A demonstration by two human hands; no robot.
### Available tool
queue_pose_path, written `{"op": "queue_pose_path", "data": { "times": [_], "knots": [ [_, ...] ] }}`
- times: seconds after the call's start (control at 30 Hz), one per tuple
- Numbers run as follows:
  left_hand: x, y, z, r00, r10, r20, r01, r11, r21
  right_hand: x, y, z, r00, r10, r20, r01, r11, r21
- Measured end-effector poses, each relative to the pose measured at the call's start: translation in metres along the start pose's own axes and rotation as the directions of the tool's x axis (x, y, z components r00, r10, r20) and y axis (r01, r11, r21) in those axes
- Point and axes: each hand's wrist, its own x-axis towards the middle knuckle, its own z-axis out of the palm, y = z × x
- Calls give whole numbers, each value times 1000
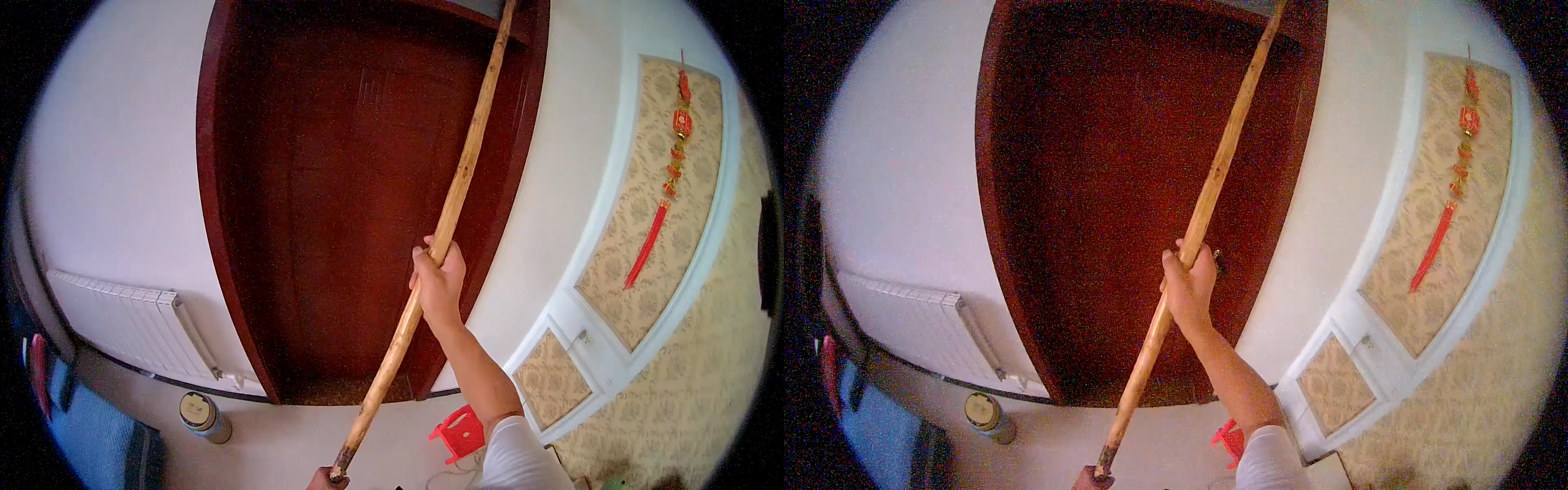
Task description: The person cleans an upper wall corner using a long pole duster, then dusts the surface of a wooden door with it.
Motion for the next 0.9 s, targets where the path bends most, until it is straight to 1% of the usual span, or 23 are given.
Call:
{"op": "queue_pose_path", "data": {
  "times": [0.07, 0.1, 0.17, 0.2, 0.27, 0.33, 0.4, 0.5, 0.53, 0.63, 0.7, 0.73, 0.8, 0.83, 0.9],
  "knots": [
    [0, 4, 1, 997, 68, 22, -66, 996, -66, 6, 0, -1, 1000, 16, 14, -16, 1000, 19],
    [0, 7, 3, 998, 66, 22, -65, 996, -66, 10, 0, -1, 1000, 7, 12, -8, 1000, 26],
    [-3, 22, 10, 992, 87, -89, -94, 992, -80, 18, 1, -2, 1000, 3, 12, -3, 999, 34],
    [-1, 22, 10, 992, 84, -89, -91, 993, -80, 22, 2, -2, 1000, 8, 1, -8, 999, 49],
    [6, 24, 7, 998, 39, 42, -30, 981, -191, 25, 3, -2, 1000, 13, -9, -12, 998, 68],
    [4, 32, 6, 999, 19, 30, -13, 985, -174, 24, 2, -3, 999, 43, 3, -43, 998, 39],
    [3, 30, 8, 1000, -10, 22, 13, 987, -160, 26, 0, -4, 997, 64, 31, -66, 996, 65],
    [8, 15, 13, 997, 68, -43, -72, 993, -97, 27, -1, -8, 991, 117, 67, -124, 986, 113],
    [7, 17, 14, 997, 65, -37, -68, 993, -96, 27, -3, -9, 987, 142, 80, -152, 979, 138],
    [6, 23, 15, 998, 59, 17, -56, 989, -140, 24, -8, -14, 984, 159, 80, -167, 979, 114],
    [4, 17, 15, 999, 0, 51, 8, 986, -167, 21, -1, -16, 985, 146, 91, -156, 982, 110],
    [1, 17, 14, 998, -1, 59, 10, 986, -164, 18, 2, -16, 985, 148, 84, -157, 982, 106],
    [-6, 15, 9, 992, -91, 84, 100, 989, -109, 7, 8, -17, 985, 130, 115, -140, 987, 77],
    [-10, 5, 7, 991, -118, 59, 125, 985, -123, 1, 2, -17, 971, 180, 158, -188, 981, 41],
    [-19, -27, -4, 990, -102, 96, 112, 988, -105, -10, 11, -19, 957, 189, 219, -204, 978, 46]
  ]
}}
